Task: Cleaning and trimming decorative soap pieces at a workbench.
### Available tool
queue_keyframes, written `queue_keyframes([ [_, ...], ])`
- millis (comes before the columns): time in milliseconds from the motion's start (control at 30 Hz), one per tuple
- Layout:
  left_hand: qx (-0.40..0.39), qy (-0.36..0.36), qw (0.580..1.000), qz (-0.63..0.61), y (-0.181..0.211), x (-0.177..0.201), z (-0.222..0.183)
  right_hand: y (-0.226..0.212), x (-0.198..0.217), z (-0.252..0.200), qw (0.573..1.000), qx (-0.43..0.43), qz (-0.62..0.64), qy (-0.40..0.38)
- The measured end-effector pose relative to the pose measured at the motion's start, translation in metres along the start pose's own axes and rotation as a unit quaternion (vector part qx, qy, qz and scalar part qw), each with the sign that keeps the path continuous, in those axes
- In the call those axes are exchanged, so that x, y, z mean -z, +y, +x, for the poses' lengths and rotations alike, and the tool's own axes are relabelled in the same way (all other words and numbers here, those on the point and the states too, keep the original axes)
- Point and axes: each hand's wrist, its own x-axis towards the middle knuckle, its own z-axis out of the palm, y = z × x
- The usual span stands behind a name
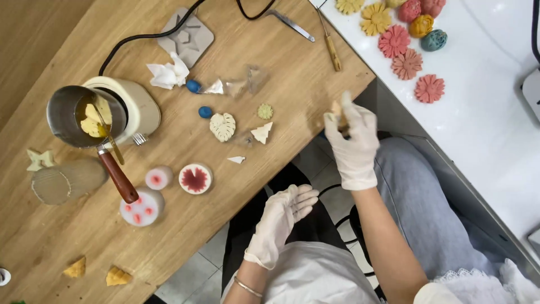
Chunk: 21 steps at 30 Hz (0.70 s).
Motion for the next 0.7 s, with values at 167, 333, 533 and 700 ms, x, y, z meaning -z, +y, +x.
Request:
queue_keyframes([
  [167,-0.016,-0.026,1.000,-0.006,0.007,-0.014,0.000,0.006,0.001,0.009,0.998,0.026,-0.017,-0.051],
  [333,-0.020,-0.036,0.999,0.011,0.001,-0.020,-0.007,-0.007,0.020,0.016,0.998,-0.026,-0.024,-0.059],
  [533,-0.041,-0.037,0.998,0.012,0.004,-0.018,-0.010,0.004,0.017,0.014,0.998,0.050,-0.014,-0.034],
  [700,-0.041,-0.027,0.998,0.025,0.004,-0.016,-0.011,0.001,0.012,0.013,0.994,0.104,-0.014,-0.011],
])
